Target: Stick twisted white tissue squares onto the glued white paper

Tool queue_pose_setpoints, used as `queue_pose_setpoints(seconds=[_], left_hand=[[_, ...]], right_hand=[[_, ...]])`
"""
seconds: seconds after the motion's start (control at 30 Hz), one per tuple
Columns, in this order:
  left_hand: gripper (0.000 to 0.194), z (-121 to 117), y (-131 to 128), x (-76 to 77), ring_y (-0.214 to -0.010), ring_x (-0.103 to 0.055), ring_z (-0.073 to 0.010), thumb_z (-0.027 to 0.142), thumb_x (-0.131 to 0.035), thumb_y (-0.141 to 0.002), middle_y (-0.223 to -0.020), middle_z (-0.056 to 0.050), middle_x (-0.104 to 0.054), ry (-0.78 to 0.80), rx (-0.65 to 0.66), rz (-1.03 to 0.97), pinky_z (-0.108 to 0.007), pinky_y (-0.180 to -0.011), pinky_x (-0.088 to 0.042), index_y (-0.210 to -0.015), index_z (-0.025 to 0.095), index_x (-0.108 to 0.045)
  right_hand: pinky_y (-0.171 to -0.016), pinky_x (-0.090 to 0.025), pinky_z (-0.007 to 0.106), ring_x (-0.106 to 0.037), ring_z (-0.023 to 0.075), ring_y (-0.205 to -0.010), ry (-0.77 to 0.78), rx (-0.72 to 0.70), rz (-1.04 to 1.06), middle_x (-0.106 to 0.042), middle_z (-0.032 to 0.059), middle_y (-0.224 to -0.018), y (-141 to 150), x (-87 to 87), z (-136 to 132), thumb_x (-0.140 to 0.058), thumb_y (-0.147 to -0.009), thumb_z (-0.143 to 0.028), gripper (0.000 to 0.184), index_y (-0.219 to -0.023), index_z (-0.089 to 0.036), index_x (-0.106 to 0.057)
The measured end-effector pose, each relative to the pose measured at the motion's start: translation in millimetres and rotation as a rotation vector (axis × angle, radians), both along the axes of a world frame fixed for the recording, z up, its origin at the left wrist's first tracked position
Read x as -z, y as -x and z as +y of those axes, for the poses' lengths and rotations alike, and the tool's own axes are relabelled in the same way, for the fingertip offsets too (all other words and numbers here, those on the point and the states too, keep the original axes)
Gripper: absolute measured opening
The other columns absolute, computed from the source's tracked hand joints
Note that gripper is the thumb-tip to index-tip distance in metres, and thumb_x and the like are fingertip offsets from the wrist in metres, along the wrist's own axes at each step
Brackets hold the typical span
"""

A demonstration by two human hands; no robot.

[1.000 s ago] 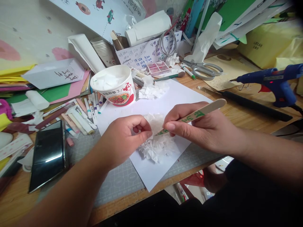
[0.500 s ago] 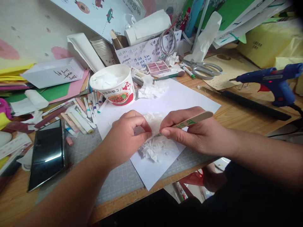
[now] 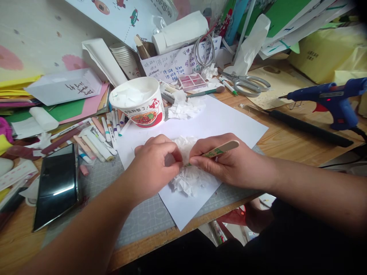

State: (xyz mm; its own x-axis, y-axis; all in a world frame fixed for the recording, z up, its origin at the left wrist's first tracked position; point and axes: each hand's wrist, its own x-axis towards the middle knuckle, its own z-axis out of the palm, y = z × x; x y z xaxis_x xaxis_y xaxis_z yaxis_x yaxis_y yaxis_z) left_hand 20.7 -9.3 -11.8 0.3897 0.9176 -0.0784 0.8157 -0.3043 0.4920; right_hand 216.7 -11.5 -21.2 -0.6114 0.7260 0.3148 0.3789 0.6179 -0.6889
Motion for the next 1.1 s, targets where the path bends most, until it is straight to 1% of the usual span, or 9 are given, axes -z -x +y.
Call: queue_pose_setpoints(seconds=[0.17,0.37,0.47,0.57,0.63,0.73,0.83,0.93,1.1], left_hand=[[0.006,-0.1,1.0,0.5,-0.094,-0.052,-0.0211,0.019,-0.055,-0.073,-0.089,0.0,-0.056,-0.009,-0.007,0.037,-0.035,-0.079,-0.039,-0.07,0.021,-0.06],[0.007,1.3,1.6,0.2,-0.094,-0.052,-0.0207,0.021,-0.057,-0.073,-0.089,0.001,-0.058,0.0,-0.033,0.048,-0.034,-0.077,-0.038,-0.069,0.024,-0.061],[0.008,2.7,2.1,-0.4,-0.095,-0.052,-0.0208,0.021,-0.056,-0.074,-0.089,0.002,-0.059,0.031,-0.048,0.036,-0.034,-0.077,-0.038,-0.07,0.024,-0.061],[0.008,3.6,2.6,-0.8,-0.094,-0.052,-0.0206,0.022,-0.056,-0.075,-0.089,0.001,-0.059,0.044,-0.046,0.034,-0.034,-0.077,-0.038,-0.07,0.024,-0.061],[0.008,3.7,2.8,-0.7,-0.094,-0.052,-0.0208,0.023,-0.056,-0.075,-0.088,0.001,-0.059,0.034,-0.04,0.035,-0.034,-0.077,-0.038,-0.069,0.023,-0.061],[0.007,3.6,3.1,-0.1,-0.093,-0.052,-0.0207,0.024,-0.056,-0.075,-0.087,0.001,-0.058,0.023,-0.032,0.045,-0.033,-0.076,-0.038,-0.07,0.023,-0.062],[0.008,3.7,3.7,0.9,-0.092,-0.052,-0.0203,0.025,-0.056,-0.076,-0.086,0.001,-0.058,0.016,-0.022,0.04,-0.033,-0.075,-0.038,-0.069,0.023,-0.061],[0.009,4.2,4.1,2.2,-0.092,-0.052,-0.0201,0.025,-0.057,-0.076,-0.086,0.001,-0.058,0.002,-0.015,0.03,-0.033,-0.076,-0.038,-0.067,0.022,-0.059],[0.007,4.3,2.9,3.0,-0.093,-0.052,-0.0204,0.025,-0.057,-0.075,-0.087,0.001,-0.058,-0.013,-0.011,0.039,-0.034,-0.077,-0.039,-0.069,0.023,-0.06]], right_hand=[[-0.058,-0.04,0.023,-0.053,0.0109,-0.061,0.078,0.022,0.012,-0.063,0.0024,-0.068,1.3,-0.9,-1.3,-0.053,-0.088,-0.021,0.015,-0.081,-0.013,-0.064],[-0.053,-0.043,0.022,-0.056,0.0105,-0.055,0.323,0.136,0.28,-0.061,0.001,-0.06,-8.6,-8.4,0.4,-0.055,-0.088,-0.034,0.024,-0.075,-0.014,-0.06],[-0.052,-0.044,0.021,-0.055,0.0095,-0.053,0.357,0.19,0.371,-0.059,-0.0008,-0.057,-13.8,-12.4,2.9,-0.059,-0.086,-0.039,0.028,-0.071,-0.016,-0.058],[-0.052,-0.045,0.021,-0.056,0.0099,-0.054,0.373,0.172,0.359,-0.06,-0.0004,-0.058,-14.5,-14.1,3.6,-0.059,-0.086,-0.042,0.029,-0.072,-0.016,-0.058],[-0.054,-0.045,0.022,-0.057,0.0108,-0.057,0.353,0.117,0.285,-0.062,0.0011,-0.062,-12.3,-13.5,2.9,-0.057,-0.087,-0.04,0.028,-0.075,-0.015,-0.06],[-0.057,-0.043,0.023,-0.057,0.0118,-0.061,0.232,0.054,0.159,-0.063,0.0032,-0.066,-7.2,-9.2,2.0,-0.055,-0.089,-0.033,0.025,-0.078,-0.013,-0.063],[-0.057,-0.041,0.024,-0.055,0.0113,-0.06,0.117,0.041,0.082,-0.063,0.0037,-0.067,-3.1,-2.1,2.4,-0.054,-0.089,-0.027,0.021,-0.081,-0.011,-0.065],[-0.057,-0.04,0.024,-0.055,0.0111,-0.06,0.056,0.032,0.051,-0.064,0.0043,-0.068,-0.7,3.4,3.2,-0.055,-0.089,-0.024,0.019,-0.083,-0.01,-0.066],[-0.06,-0.041,0.026,-0.058,0.0136,-0.064,-0.006,0.013,-0.012,-0.066,0.0063,-0.071,2.7,0.3,3.1,-0.055,-0.088,-0.022,0.018,-0.083,-0.01,-0.066]])
